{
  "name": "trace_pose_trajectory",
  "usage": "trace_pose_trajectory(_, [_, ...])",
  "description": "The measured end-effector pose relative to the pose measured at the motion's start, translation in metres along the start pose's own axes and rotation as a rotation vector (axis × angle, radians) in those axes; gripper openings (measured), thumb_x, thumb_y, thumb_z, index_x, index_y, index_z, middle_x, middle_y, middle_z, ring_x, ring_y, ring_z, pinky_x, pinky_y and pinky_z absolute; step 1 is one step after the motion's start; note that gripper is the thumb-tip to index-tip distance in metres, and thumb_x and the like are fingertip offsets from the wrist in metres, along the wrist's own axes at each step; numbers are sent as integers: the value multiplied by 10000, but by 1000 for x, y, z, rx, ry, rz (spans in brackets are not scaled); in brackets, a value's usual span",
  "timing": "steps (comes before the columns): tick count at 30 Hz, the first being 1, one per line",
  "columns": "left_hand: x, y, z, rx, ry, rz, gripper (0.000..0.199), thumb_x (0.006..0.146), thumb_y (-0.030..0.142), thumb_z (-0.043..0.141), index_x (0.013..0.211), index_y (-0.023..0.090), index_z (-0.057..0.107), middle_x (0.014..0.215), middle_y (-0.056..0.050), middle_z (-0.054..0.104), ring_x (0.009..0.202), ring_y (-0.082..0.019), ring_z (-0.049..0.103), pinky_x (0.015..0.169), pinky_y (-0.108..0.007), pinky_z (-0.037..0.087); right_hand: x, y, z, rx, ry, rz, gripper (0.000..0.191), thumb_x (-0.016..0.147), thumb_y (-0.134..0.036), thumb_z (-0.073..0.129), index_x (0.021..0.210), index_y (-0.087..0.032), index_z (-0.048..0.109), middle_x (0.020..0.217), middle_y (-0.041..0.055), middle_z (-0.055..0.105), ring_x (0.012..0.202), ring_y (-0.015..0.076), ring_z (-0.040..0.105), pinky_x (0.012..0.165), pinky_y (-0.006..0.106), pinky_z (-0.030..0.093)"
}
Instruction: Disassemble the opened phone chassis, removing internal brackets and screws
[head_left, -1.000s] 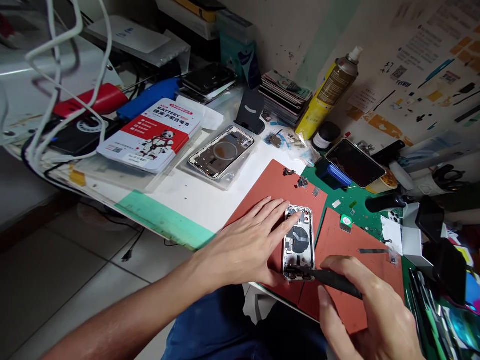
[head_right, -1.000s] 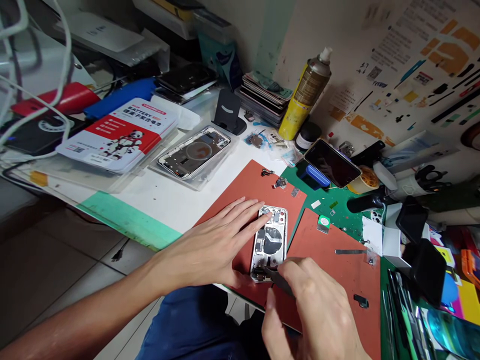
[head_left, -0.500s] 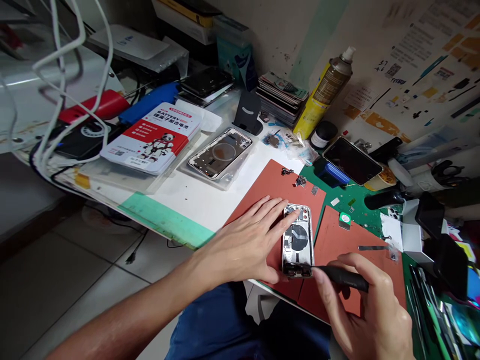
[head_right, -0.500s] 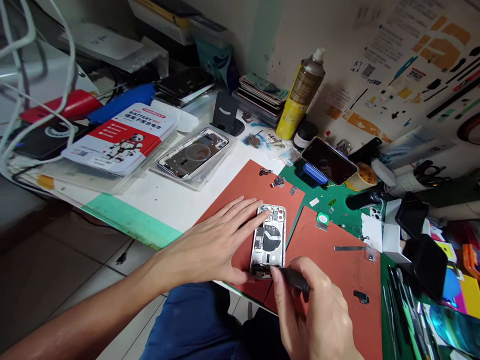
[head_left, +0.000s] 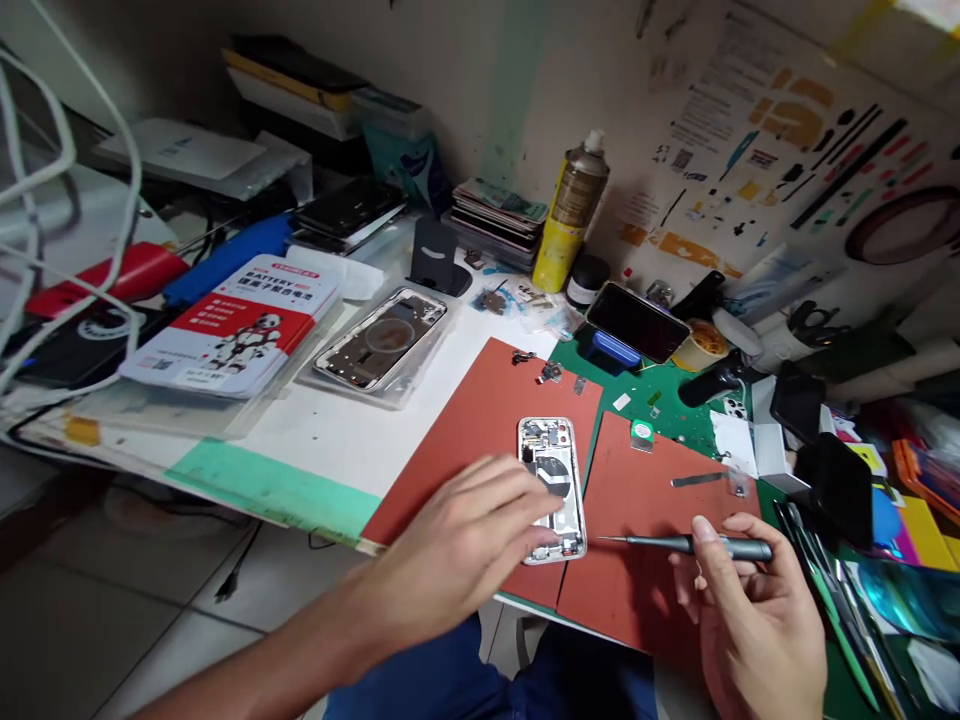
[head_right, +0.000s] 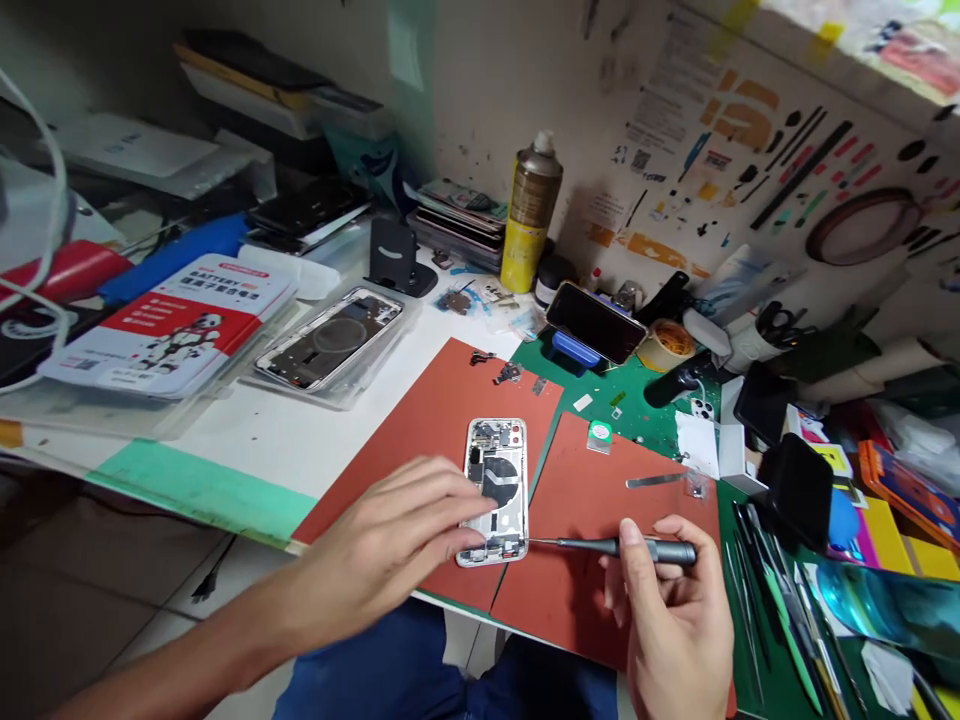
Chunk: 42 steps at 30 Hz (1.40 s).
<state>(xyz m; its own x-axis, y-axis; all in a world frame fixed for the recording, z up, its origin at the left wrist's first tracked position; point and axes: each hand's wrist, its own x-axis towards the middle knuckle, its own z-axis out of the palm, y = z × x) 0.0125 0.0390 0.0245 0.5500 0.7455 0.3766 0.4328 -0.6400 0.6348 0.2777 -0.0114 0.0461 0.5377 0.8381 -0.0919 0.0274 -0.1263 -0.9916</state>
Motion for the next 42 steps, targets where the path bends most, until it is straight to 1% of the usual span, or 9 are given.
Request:
trace_pose_trajectory(2, [9,14,12,-90,-38,-6,197,1120,197,495,1139,206,691,998,-32,732,934,-206,629,868,-354,522,-3,3,-6,75,40,73,581,720,-489,979,1070,-250,582,580,-93,604,424,123,588,427,231,547])
trace_pose_trajectory(5, [23,29,31,-202,-78,-20,180,1119,190,504,1087,206,681,1002,-21,737,928,-190,621,855,-330,499,-7,7,-16,127,66,141,639,682,-494,1000,1097,-263,571,605,-82,625,468,135,623,435,207,522])
trace_pose_trajectory(10, [43,39,44,-243,-179,-20,212,1124,196,472,1046,219,667,960,-21,693,900,-187,616,846,-331,480,-4,11,-48,151,80,125,629,714,-488,980,1109,-254,550,603,-64,656,459,141,629,469,221,543])
trace_pose_trajectory(15, [72,46,62,-95,-300,2,234,1125,231,452,1057,209,674,960,-34,672,879,-205,621,795,-344,477,-5,11,-106,79,498,-31,633,669,-501,999,1074,-237,591,568,5,709,422,180,655,401,205,524])
trace_pose_trajectory(19, [101,53,90,150,-419,101,273,1110,218,456,953,181,676,881,-32,648,799,-213,602,742,-359,471,-13,16,-139,114,613,-21,615,639,-467,1016,1043,-245,609,563,7,715,426,200,675,398,225,553])
trace_pose_trajectory(24, [127,58,120,251,-466,125,289,1088,183,491,868,176,678,888,-37,648,790,-207,595,717,-348,451,-17,24,-147,91,616,-28,609,648,-475,1004,1043,-242,603,575,7,723,405,187,662,369,204,535])
trace_pose_trajectory(28, [130,57,132,311,-484,96,293,1073,164,515,871,176,727,893,-49,661,805,-217,609,683,-343,434,-17,32,-153,54,628,37,652,601,-485,1022,1012,-229,584,559,-14,692,411,185,663,397,221,568])
trace_pose_trajectory(35, [119,61,133,365,-471,52,286,1077,148,504,990,186,774,923,-60,678,851,-238,597,701,-358,443,-17,44,-156,43,623,-76,598,686,-439,984,1083,-232,588,584,-29,700,422,135,639,431,158,541])
trace_pose_trajectory(42, [117,62,127,306,-459,57,290,1058,100,481,1125,174,753,954,-64,672,861,-234,615,717,-346,499,-20,43,-152,45,606,-127,566,709,-398,980,1093,-206,611,588,-18,710,411,173,663,387,194,540])
